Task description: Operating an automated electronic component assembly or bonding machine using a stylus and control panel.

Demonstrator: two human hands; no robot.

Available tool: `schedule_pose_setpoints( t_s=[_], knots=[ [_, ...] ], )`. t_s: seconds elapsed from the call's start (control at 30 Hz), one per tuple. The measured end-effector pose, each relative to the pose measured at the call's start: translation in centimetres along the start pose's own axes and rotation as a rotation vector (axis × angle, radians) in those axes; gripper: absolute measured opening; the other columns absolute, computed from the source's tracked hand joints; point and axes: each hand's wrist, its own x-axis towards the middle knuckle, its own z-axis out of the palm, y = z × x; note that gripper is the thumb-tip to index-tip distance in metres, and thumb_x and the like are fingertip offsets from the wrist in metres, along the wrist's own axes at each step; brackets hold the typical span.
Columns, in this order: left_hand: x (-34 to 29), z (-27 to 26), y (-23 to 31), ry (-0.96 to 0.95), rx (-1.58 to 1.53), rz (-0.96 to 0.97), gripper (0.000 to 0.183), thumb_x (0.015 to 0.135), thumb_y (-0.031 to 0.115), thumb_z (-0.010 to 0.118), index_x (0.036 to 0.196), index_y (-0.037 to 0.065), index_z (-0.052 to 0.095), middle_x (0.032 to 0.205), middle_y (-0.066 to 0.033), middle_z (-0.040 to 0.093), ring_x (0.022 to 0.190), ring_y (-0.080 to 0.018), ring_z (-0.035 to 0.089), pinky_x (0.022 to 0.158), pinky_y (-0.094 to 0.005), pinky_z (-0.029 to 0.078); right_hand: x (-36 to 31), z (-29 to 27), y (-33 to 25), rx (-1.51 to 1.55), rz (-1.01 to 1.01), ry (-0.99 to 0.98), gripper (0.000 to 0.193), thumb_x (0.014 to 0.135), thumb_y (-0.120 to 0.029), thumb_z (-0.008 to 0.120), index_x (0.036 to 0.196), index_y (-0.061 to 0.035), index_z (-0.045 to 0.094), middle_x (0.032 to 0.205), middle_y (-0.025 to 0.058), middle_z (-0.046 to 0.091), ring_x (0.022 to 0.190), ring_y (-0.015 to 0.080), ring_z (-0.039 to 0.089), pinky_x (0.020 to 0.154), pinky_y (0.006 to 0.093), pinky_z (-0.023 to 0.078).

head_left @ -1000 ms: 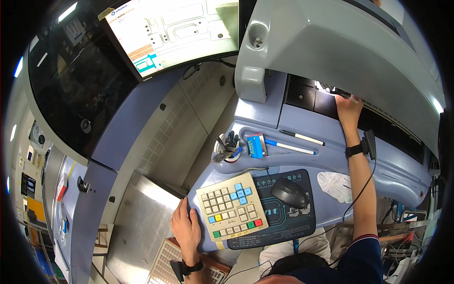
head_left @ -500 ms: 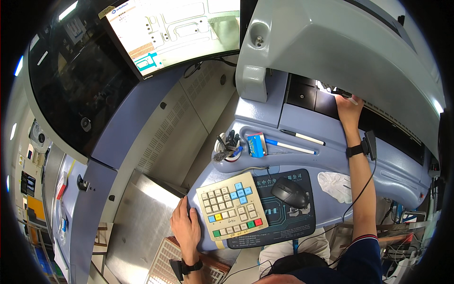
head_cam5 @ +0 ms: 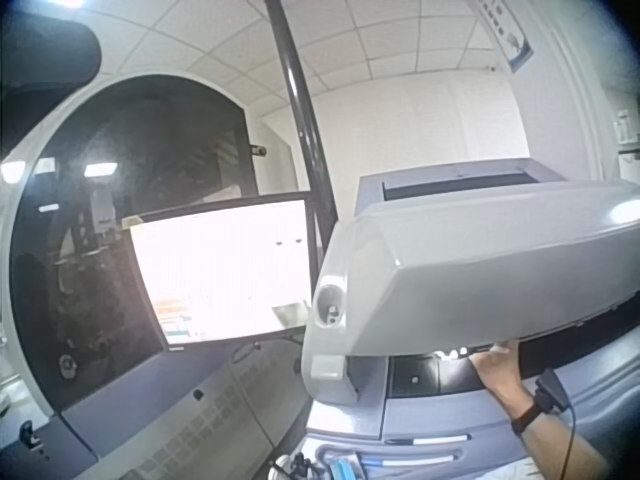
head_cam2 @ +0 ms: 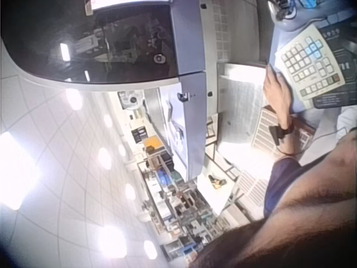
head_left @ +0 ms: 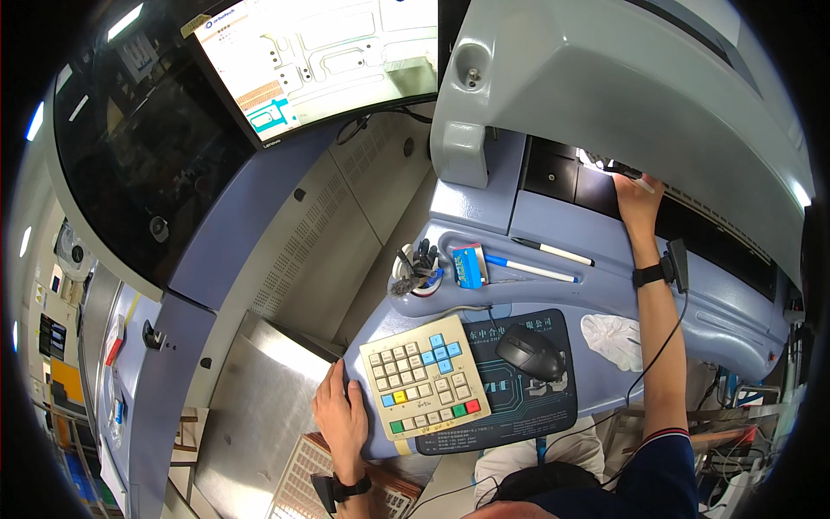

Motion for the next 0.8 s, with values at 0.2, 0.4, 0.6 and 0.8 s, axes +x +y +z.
schedule_pose_setpoints(
  t_s=[0.2,0.4,0.6,0.8],
  knots=[
    [0.0,-0.1,0.1,0.001,0.004,0.003,0.046,0.104,0.025,0.05,0.145,0.005,0.055,0.14,-0.0184,0.06,0.129,-0.0362,0.055,0.112,-0.0472,0.037,0.3,0.2,-0.7,0.019,-0.017,0.069,0.02,0.077,-0.009,0.072,0.089,0.0006,0.06,0.073,0.0164,0.063,0.063,0.0395,0.061,0.064,0.044,0.052],
    [0.0,0.0,0.0,0.006,0.002,0.011,0.046,0.104,0.025,0.05,0.145,0.005,0.055,0.14,-0.0185,0.06,0.129,-0.0363,0.055,0.112,-0.0476,0.038,0.5,0.0,-1.2,-0.005,-0.048,0.071,0.017,0.078,-0.009,0.072,0.086,0.0015,0.061,0.072,0.0174,0.064,0.066,0.041,0.063,0.065,0.0444,0.053],
    [0.0,0.0,0.0,0.003,0.003,0.012,0.046,0.105,0.026,0.049,0.145,0.004,0.055,0.14,-0.0186,0.06,0.13,-0.0362,0.055,0.112,-0.0477,0.038,0.3,-0.1,-0.7,-0.064,0.001,0.015,0.019,0.078,-0.007,0.072,0.092,0.0011,0.063,0.079,0.0174,0.067,0.072,0.0405,0.065,0.07,0.0431,0.054],
    [0.0,-0.1,0.2,-0.006,0.012,-0.002,0.046,0.105,0.026,0.048,0.145,0.005,0.054,0.141,-0.0186,0.06,0.13,-0.0359,0.054,0.112,-0.0475,0.037,-0.1,0.0,0.8,-0.053,0.095,-0.062,0.023,0.078,-0.004,0.07,0.099,0.0006,0.063,0.087,0.0164,0.07,0.077,0.0362,0.068,0.075,0.0414,0.055]
  ],
)
